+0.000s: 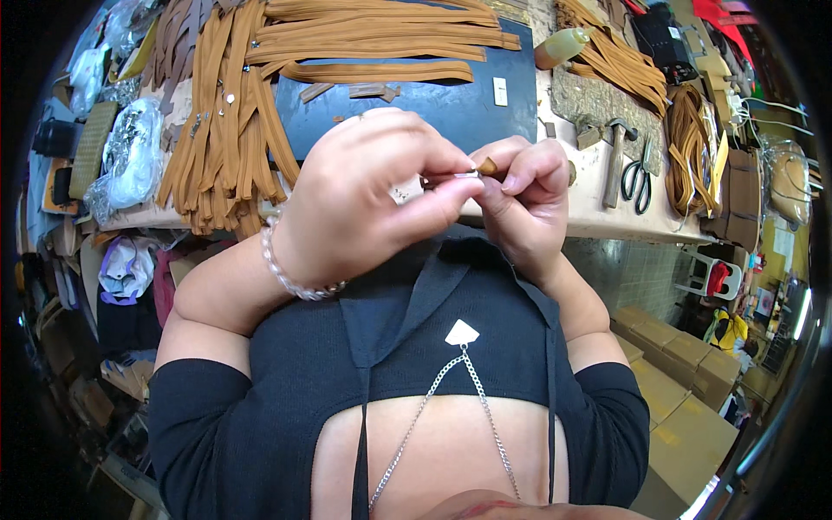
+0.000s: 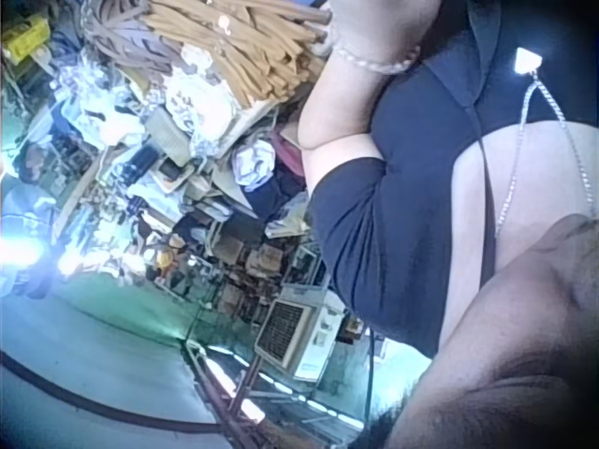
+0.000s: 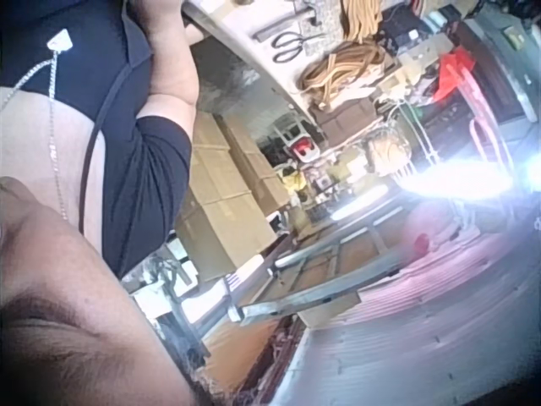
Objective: The person assembles leather components by hand, using scissors to trim pieces and applying adhesive from a bottle to join multiple leather strips together at a workshop table.
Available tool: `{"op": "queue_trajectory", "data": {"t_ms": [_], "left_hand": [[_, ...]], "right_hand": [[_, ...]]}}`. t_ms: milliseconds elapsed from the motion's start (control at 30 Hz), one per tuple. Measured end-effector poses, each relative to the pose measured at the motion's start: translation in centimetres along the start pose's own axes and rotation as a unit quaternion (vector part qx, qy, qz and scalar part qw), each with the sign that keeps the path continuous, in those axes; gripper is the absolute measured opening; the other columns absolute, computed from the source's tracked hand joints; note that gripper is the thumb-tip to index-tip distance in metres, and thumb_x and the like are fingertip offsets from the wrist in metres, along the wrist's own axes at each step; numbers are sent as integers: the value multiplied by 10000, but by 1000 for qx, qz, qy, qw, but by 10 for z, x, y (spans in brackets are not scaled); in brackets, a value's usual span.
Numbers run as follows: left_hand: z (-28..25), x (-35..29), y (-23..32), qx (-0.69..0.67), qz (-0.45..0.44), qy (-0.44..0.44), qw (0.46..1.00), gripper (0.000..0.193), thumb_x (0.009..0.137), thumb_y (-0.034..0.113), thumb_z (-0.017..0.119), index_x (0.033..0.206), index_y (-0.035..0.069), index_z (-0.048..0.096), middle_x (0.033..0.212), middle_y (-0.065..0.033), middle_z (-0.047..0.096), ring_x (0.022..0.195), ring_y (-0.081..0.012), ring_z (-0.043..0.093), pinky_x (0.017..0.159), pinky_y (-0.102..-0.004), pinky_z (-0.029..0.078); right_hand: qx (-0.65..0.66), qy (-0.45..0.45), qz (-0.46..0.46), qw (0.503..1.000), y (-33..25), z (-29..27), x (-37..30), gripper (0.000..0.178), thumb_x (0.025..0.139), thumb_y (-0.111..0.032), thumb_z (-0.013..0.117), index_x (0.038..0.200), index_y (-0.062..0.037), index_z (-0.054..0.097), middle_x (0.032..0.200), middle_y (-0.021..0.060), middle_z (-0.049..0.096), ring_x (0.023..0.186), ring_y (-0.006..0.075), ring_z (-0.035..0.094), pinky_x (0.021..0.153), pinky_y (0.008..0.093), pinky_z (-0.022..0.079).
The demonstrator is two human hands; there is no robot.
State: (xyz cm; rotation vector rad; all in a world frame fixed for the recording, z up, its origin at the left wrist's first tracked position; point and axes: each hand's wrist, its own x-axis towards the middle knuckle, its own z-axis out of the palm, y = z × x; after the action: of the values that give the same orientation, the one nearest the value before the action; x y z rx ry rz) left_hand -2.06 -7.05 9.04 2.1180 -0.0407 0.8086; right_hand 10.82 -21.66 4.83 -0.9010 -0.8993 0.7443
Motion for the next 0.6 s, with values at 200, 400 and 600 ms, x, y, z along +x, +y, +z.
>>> {"op": "queue_trajectory", "data": {"t_ms": [200, 400, 600], "left_hand": [[5, -5, 2, -326, -286, -13, 901, 74, 869, 36, 648, 905, -22, 675, 880, -62, 628, 808, -117, 573, 722, -250, 465], [9, -4, 2, -415, -315, 10, 853, 73, 864, 33, 653, 906, -21, 675, 876, -68, 636, 807, -128, 582, 738, -253, 467], [2, 0, 0, -154, -141, -22, 978, 91, 823, 45, 695, 890, -14, 674, 837, -82, 642, 773, -161, 605, 706, -269, 475]], "right_hand": [[-53, -11, -63, 997, -3, 1, 2, 284, 826, 126, 627, 906, -81, 449, 943, 123, 580, 871, 177, 594, 764, 277, 526], [-68, -7, -81, 994, -4, 0, 0, 286, 820, 130, 629, 907, -75, 451, 928, 119, 574, 880, 185, 592, 788, 289, 520], [-84, -3, -76, 994, -8, 2, 0, 280, 823, 129, 624, 909, -71, 448, 913, 120, 568, 844, 172, 586, 764, 270, 520]]}}
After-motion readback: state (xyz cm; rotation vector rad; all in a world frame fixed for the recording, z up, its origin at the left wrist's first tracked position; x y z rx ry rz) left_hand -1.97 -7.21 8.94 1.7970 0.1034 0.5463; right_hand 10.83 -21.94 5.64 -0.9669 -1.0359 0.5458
